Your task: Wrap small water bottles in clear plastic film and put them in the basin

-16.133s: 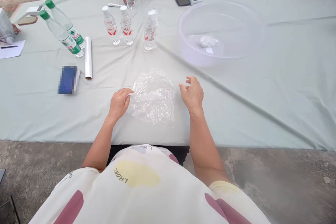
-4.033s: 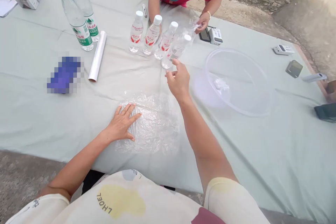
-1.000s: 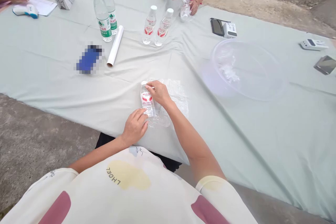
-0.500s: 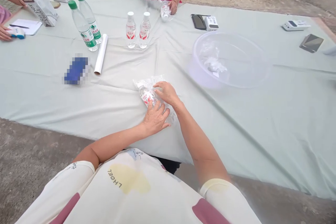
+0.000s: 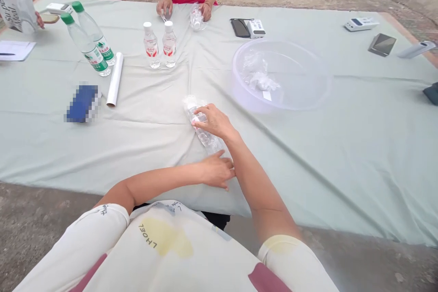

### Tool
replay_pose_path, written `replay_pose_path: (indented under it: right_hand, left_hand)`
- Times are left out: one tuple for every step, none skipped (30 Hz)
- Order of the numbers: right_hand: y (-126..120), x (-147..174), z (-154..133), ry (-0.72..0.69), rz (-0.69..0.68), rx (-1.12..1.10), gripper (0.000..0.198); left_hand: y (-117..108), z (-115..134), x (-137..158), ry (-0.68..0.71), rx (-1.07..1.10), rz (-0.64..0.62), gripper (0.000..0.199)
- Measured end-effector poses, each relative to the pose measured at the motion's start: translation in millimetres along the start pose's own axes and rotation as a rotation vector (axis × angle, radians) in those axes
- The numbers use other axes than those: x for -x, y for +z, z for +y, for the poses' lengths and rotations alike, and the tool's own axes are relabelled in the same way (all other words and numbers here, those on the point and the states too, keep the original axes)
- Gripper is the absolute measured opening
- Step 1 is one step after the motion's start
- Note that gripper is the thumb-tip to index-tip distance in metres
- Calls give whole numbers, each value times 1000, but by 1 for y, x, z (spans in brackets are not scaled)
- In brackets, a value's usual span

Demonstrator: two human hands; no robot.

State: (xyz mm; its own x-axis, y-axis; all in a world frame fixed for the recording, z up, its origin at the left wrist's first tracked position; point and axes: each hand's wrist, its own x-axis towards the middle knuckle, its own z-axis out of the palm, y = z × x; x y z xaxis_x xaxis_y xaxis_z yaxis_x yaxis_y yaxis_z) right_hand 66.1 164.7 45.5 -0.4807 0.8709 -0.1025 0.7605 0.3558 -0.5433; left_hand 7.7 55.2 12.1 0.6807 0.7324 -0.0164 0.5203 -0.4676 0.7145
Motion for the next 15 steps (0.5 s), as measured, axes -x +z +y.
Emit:
replay_pose_path:
  right_hand:
    - [0, 2, 5, 50, 22, -16, 46]
    - [0, 5, 9, 93, 38, -38, 55]
    - [0, 7, 13, 128, 54, -56, 61]
    - [-1, 10, 17, 157, 72, -73, 65]
    - [-2, 11, 21, 186, 90, -91, 65]
    - [-2, 13, 24, 217, 105, -120, 63]
    - [-2, 14, 27, 254, 115, -167, 61]
    - [-2, 15, 29, 295, 124, -233, 59]
    - [-1, 16, 31, 338, 133, -313, 59]
    - [0, 17, 32, 380, 146, -402, 60]
    - [3, 19, 32, 415, 167, -494, 61]
    - [7, 21, 31, 433, 200, -583, 61]
    - [12, 24, 28, 438, 242, -667, 61]
    - [18, 29, 24, 434, 294, -744, 61]
    - [23, 33, 19, 426, 354, -813, 60]
  left_hand:
    - [1, 3, 12, 155, 7, -106, 20]
    - [0, 4, 24, 238, 35, -140, 17]
    - [-2, 4, 36, 248, 88, -120, 14]
    - [-7, 2, 46, 169, 170, -41, 13]
    - [-12, -1, 53, 30, 268, 65, 15]
    - [-19, -6, 58, -141, 379, 190, 17]
    - [-26, -12, 60, -312, 496, 307, 19]
    - [-33, -18, 60, -455, 612, 404, 20]
    - [-38, -22, 58, -562, 720, 474, 22]
    - [-43, -26, 56, -626, 816, 511, 26]
    - [-46, -28, 53, -655, 893, 521, 31]
    - [-48, -29, 50, -661, 950, 513, 36]
    - [-48, -28, 48, -657, 993, 497, 41]
    - [-47, -25, 46, -648, 1031, 484, 46]
    - [-44, -22, 46, -635, 1069, 479, 51]
